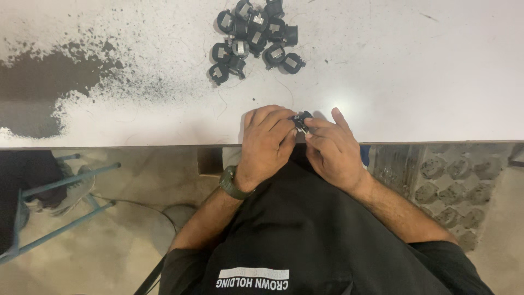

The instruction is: The person sits at a white workbench and assembles small black plastic connector housings, inserting brass metal contacts into each housing by hand and using a small blade to help seat the contacts. Finished assemblies are placed in a growing pile on the table, with completed units later stacked into trays.

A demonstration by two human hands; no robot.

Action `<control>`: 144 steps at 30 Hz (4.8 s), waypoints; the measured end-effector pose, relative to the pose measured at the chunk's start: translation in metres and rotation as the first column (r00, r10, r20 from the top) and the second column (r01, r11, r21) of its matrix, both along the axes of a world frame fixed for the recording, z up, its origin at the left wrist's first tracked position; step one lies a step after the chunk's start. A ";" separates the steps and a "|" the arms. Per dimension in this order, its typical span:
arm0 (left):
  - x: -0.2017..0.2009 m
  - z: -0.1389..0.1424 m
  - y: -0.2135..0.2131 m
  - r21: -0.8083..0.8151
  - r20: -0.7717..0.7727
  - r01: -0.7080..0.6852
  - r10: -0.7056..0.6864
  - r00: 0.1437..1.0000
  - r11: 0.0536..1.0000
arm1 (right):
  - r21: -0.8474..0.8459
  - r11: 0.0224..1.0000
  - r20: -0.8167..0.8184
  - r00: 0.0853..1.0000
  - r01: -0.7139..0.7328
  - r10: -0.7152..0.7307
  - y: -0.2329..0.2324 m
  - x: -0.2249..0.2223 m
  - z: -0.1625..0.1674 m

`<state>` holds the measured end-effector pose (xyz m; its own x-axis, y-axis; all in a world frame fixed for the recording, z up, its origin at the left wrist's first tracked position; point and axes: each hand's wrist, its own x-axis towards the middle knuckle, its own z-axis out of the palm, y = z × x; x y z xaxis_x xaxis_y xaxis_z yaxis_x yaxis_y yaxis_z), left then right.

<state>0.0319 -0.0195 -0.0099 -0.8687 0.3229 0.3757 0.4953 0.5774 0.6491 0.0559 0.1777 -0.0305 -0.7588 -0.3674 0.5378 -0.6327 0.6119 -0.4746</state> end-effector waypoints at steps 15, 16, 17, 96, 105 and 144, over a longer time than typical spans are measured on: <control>-0.008 0.011 0.003 0.004 -0.033 -0.147 0.147 0.989 0.989 | 0.031 0.981 0.127 0.972 0.193 -0.196 0.020 -0.010 0.026; -0.010 0.011 0.006 -0.007 -0.031 -0.139 0.139 0.990 0.990 | 0.043 0.982 0.150 0.970 0.186 -0.190 0.018 -0.012 0.024; -0.012 0.011 0.010 -0.018 -0.030 -0.129 0.129 0.991 0.991 | 0.054 0.982 0.171 0.967 0.181 -0.188 0.016 -0.013 0.021; 0.001 0.003 0.016 0.125 0.196 -0.115 0.089 0.976 0.985 | -0.240 0.971 0.003 1.000 -0.002 0.003 0.008 0.006 -0.017; 0.005 -0.006 0.014 0.200 0.151 -0.081 0.051 0.987 0.976 | -0.167 0.986 -0.014 1.000 0.025 -0.028 0.001 0.003 -0.015; -0.085 0.005 0.027 -0.180 0.054 -0.239 0.252 0.966 0.954 | -0.117 0.942 0.109 0.947 0.314 -0.302 0.053 -0.027 0.005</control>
<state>-0.0532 0.0076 -0.0045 -0.9528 0.1494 0.2643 0.2778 0.7801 0.5606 0.0285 0.2303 -0.0259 -0.8703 -0.0387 0.4910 -0.3749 0.6987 -0.6094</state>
